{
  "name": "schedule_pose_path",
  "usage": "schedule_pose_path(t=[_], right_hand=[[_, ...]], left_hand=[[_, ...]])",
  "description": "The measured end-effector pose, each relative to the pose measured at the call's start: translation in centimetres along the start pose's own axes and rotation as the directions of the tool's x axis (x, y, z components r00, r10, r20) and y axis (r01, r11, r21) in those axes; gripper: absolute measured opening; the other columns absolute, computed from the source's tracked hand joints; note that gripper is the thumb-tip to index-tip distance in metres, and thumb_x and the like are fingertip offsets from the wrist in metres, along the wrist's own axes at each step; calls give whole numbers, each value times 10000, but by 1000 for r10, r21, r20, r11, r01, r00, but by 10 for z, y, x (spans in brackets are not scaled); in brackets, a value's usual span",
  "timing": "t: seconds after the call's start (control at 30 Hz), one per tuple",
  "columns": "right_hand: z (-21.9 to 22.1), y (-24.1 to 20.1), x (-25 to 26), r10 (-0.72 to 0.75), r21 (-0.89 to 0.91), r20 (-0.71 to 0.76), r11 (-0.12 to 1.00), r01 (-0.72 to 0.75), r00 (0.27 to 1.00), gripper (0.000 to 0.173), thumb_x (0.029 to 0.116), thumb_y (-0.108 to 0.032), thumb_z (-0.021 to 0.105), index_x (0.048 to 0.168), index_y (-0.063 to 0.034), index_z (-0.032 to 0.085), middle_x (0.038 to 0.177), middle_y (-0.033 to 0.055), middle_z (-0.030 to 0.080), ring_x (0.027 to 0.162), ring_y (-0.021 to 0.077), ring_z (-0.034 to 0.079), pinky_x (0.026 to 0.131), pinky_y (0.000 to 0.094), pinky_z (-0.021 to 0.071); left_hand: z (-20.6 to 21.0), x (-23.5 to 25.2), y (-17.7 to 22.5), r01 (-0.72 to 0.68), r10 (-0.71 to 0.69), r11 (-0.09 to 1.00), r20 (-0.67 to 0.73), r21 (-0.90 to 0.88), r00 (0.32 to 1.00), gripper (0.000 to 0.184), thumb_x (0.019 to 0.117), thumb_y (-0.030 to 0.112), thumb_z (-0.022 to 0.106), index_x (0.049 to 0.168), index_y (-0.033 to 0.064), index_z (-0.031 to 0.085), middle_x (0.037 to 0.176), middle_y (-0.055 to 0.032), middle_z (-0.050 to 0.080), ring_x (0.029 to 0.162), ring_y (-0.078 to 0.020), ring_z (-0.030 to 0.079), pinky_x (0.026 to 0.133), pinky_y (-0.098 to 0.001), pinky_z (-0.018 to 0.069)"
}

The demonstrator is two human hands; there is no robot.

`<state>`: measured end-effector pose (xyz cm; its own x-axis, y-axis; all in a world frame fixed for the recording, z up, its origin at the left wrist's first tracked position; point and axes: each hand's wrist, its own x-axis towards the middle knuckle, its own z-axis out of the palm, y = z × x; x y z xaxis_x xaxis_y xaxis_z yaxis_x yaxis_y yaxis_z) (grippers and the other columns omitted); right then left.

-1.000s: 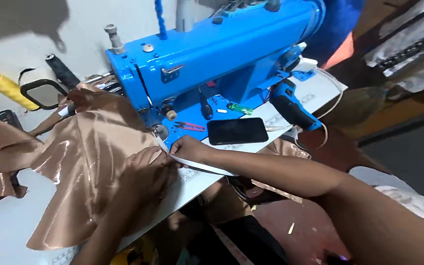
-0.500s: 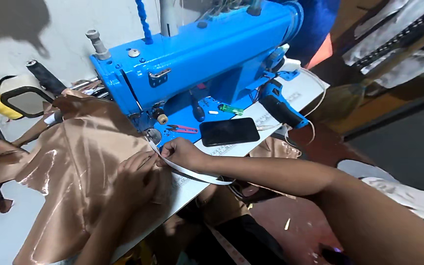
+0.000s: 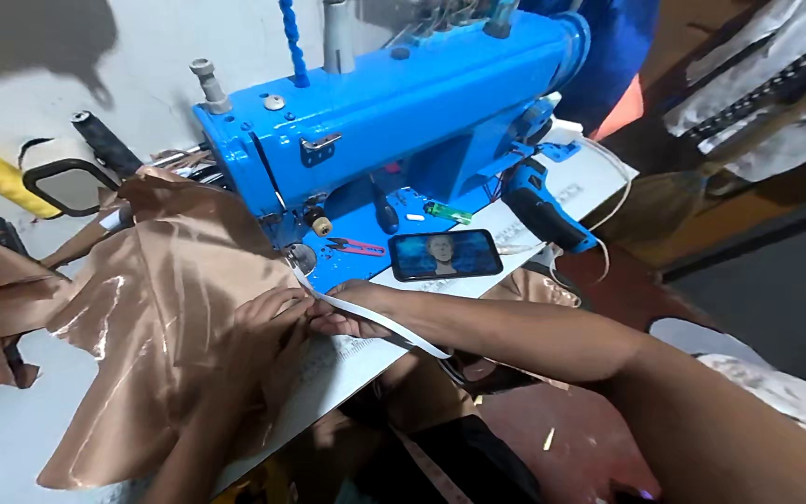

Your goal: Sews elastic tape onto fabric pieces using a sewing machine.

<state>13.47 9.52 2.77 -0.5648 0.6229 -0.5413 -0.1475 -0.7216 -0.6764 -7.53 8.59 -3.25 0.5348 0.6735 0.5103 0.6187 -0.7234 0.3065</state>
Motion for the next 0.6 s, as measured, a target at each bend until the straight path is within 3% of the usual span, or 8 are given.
schedule_pose_path(t=[0.1,0.17,0.2,0.27,0.33,0.4,0.5,0.6], right_hand=[[-2,-2,-5,-3,-304,-24,953,-4,1000,148,1075,-101,498,981,-26,584,711,-21,613,612,16,629,603,160,538],[-12,0,-9,-222,-671,-13,725,156,975,170,1025,-154,632,997,13,654,707,-5,648,583,21,632,585,178,551],[-21,3,-9,-371,-806,47,534,255,927,203,990,-194,691,1024,6,686,738,15,651,604,39,617,615,209,548],[-42,12,-3,-613,-867,257,196,459,747,274,954,-225,731,1109,0,714,820,65,672,680,94,602,670,265,531],[-55,16,6,-720,-802,419,-8,597,553,293,955,-222,726,1146,0,731,958,97,707,750,82,625,694,220,543],[-56,18,11,-743,-750,485,-81,657,461,255,968,-188,707,1129,6,748,1041,121,722,851,93,670,774,217,569],[-49,17,11,-677,-753,519,-74,654,521,236,993,-167,658,1134,-14,770,1135,128,738,1079,191,691,974,322,547],[-49,16,12,-642,-754,543,-89,650,542,250,1006,-164,629,1135,-4,771,1182,128,741,1148,239,670,1032,357,506]], left_hand=[[-8,0,9,29,-39,996,109,90,993,348,1036,309,465,1173,187,761,1284,-81,698,1260,-334,614,981,-578,461],[-11,-2,13,53,-67,993,136,106,988,387,1050,357,425,1184,206,756,1318,-54,683,1305,-291,581,1043,-567,426],[-12,-2,14,67,-83,992,153,103,985,401,1053,372,419,1192,200,754,1340,-53,672,1327,-285,567,1069,-569,414],[-12,-4,13,81,-97,992,179,95,979,420,1054,398,414,1223,202,744,1372,-59,651,1347,-279,550,1094,-569,399],[-11,-3,11,86,-101,992,177,89,979,424,1038,401,424,1249,210,738,1375,-76,648,1343,-292,556,1086,-578,407],[-7,-4,9,77,-90,993,150,89,985,415,1017,401,448,1244,215,742,1359,-87,657,1318,-303,574,1056,-581,427],[-6,-6,8,70,-79,995,122,76,989,380,1007,397,485,1136,183,771,1345,-94,663,1292,-299,590,1031,-566,443],[-7,-7,10,65,-71,996,107,66,992,367,1003,376,508,1119,158,779,1319,-130,674,1281,-331,600,1035,-568,450]])
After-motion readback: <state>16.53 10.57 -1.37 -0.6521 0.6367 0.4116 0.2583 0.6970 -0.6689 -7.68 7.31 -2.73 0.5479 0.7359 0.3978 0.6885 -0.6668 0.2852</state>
